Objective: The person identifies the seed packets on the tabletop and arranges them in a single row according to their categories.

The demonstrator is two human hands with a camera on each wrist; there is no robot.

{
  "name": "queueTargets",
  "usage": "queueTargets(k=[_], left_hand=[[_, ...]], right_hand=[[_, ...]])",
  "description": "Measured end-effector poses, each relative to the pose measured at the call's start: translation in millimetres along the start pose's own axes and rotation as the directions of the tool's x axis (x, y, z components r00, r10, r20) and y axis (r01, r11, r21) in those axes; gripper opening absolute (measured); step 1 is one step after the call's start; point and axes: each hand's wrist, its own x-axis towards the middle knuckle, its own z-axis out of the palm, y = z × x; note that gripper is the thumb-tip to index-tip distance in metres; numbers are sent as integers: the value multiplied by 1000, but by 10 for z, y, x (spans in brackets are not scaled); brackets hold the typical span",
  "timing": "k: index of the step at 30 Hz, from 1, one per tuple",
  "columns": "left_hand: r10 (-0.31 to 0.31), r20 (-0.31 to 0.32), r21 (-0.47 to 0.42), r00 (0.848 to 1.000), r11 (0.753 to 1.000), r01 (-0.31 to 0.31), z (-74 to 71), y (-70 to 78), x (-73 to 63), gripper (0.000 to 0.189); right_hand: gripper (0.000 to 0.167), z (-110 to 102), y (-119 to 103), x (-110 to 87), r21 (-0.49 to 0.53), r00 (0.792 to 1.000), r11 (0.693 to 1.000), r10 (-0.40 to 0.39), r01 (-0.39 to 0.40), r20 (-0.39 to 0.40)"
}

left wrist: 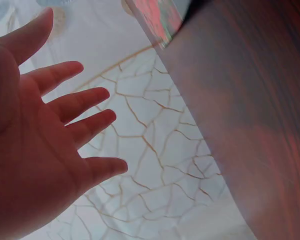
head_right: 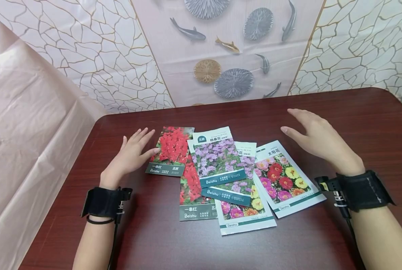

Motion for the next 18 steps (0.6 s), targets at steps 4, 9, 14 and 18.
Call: queueTargets(k=[4,9,14,18], left_hand=[[35,37,20,999,999,-36,44,102,-1,65],[48,101,64,994,996,-54,128,228,8,66],[48,168,93,985,994,-64,229,296,35,64],[45,208,105,977,992,-68,307,325,55,65]], right_hand=[[62,22,-80,-15,-2,999,1000,-31,31,-9],[59,63,-175,-29,-32,995,995,-100,99,-16],[55,82,-245,-49,-75,986,985,-161,158,-32],[55,86,-262,-59,-87,984,981,-177,173,-30]])
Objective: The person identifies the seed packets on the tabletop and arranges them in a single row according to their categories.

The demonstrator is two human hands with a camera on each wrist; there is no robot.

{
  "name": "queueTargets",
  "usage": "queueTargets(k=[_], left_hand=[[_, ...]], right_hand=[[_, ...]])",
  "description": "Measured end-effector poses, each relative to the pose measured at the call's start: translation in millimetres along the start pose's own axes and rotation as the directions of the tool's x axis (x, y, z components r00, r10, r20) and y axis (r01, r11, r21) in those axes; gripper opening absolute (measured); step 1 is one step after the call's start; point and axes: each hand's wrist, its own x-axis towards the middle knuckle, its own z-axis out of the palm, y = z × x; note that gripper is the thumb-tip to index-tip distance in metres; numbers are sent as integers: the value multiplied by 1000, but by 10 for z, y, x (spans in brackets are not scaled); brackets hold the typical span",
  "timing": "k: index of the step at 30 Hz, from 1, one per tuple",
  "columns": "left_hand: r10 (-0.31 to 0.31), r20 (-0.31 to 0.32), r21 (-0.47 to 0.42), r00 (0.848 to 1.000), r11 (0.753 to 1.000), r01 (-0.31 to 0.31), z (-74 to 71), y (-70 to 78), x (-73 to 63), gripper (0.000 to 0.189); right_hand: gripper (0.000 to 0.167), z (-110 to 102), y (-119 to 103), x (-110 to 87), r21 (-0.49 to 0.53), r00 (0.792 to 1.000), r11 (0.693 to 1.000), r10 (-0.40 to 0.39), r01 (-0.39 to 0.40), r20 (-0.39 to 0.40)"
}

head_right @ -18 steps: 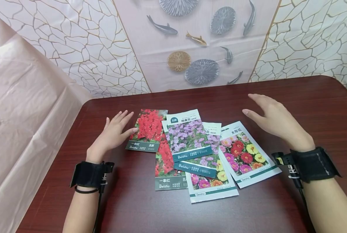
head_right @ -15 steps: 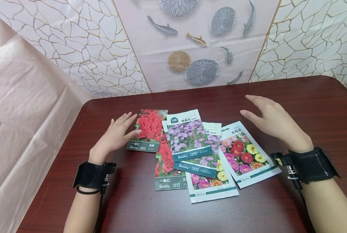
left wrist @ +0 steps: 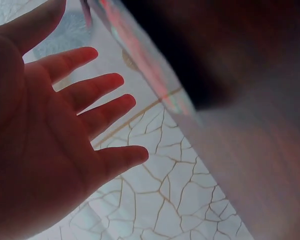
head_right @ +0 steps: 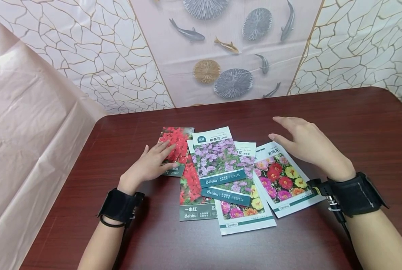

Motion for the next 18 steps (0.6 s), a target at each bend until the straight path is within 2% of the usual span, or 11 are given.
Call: queueTargets(k=[8,12,18], left_hand=[[0,85,13,996,1000,-1,52,94,0,67],[-11,130,22,991,1000,8,62,135,-9,68],[-2,165,18,986,1000,-1,55,201,-60,65]], right_hand=[[55,-5,-55,-1,4,999,1000,-30,30,25],[55,12,-80,-3,8,997,999,-50,50,61],[54,59,-125,-18,10,990,996,-87,86,113]])
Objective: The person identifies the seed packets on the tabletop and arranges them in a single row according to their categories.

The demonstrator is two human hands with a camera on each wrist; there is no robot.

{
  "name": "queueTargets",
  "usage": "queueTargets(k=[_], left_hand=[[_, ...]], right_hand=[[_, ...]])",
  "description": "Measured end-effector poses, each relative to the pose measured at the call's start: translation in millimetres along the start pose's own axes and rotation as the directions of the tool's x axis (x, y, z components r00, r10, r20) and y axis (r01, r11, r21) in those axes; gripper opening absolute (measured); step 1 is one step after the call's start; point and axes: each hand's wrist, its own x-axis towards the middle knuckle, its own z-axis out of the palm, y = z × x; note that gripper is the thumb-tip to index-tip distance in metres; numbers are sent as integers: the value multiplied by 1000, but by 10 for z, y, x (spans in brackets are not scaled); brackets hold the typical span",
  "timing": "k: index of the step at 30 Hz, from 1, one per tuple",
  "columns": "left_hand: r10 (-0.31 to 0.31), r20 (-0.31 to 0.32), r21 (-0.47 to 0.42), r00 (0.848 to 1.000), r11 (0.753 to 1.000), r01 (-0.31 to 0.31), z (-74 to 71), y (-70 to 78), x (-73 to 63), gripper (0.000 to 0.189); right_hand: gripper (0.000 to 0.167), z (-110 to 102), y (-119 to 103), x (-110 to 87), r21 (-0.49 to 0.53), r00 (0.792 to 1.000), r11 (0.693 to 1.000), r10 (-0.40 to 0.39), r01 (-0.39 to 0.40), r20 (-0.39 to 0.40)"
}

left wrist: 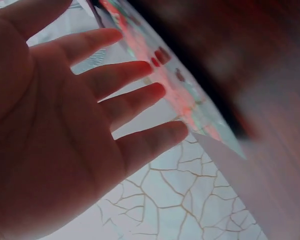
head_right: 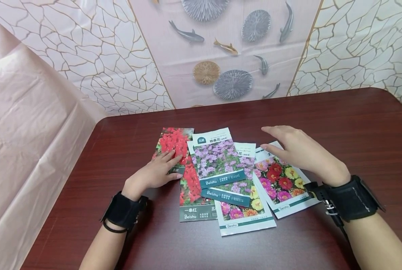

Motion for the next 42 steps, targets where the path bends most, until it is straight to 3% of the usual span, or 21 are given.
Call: queueTargets(k=[7,15,31,42], left_hand=[[9,53,-4,999,1000,-8,-17,78,-56,58],[-14,78,3,997,1000,14,-12,90,-76,55],[-76,93,-47,993,996,80,-53,-22,-121,57],[-142,125,-100,982,983,155,-102,-137,-149,59]], right_hand=[[53,50,-43,-8,-8,997,997,-76,76,32],[49,94,-84,-8,9,993,999,-52,51,103],[45,85,-72,-22,-1,992,998,-55,56,109],[44,23,12,-37,-15,994,995,-97,98,56]])
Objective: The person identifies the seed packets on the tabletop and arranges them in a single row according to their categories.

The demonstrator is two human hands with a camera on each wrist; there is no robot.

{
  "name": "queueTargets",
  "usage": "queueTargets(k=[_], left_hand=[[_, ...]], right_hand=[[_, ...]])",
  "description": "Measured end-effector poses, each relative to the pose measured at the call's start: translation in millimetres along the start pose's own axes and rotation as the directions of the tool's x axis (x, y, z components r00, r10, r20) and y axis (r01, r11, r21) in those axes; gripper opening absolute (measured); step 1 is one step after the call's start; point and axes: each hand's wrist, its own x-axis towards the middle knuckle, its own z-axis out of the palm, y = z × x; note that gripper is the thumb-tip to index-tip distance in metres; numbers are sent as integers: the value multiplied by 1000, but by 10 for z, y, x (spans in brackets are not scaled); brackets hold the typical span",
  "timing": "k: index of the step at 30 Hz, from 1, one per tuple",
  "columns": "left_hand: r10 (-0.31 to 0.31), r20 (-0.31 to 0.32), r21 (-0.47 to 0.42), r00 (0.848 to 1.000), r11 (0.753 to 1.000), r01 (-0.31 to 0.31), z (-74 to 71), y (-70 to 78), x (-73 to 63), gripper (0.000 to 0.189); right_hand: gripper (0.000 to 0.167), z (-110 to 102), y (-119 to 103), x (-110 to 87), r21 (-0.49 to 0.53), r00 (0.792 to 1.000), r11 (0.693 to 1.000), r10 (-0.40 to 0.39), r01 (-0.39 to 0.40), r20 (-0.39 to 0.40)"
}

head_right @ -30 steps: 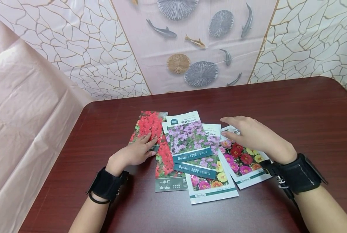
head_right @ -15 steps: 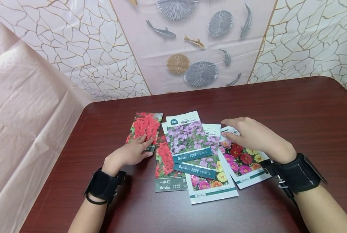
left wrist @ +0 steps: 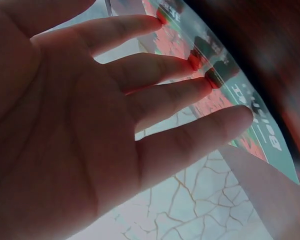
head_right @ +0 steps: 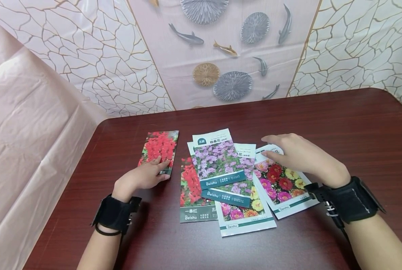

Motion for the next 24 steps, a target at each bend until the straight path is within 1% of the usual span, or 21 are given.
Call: queueTargets(k=[4,8,14,20,24], left_hand=[[-33,11,-34,999,999,33,-35,-90,-9,57],[-47,14,-48,999,998,48,-69,-196,-26,56],[-46,-13,-80,999,996,45,-95,-331,-62,54],[-43,-35,-75,998,996,40,-123,-444,-102,55],[-50,-44,-92,998,995,45,-145,-525,-128,55]], right_hand=[[45,-39,50,-23,-7,1000,1000,12,-12,-18],[45,-71,91,-36,-22,999,999,35,-35,-21],[45,-98,133,-51,-22,998,997,67,-68,-11],[43,-101,157,-61,-13,997,997,70,-70,-11],[42,-97,176,-61,-18,997,997,70,-70,-14]])
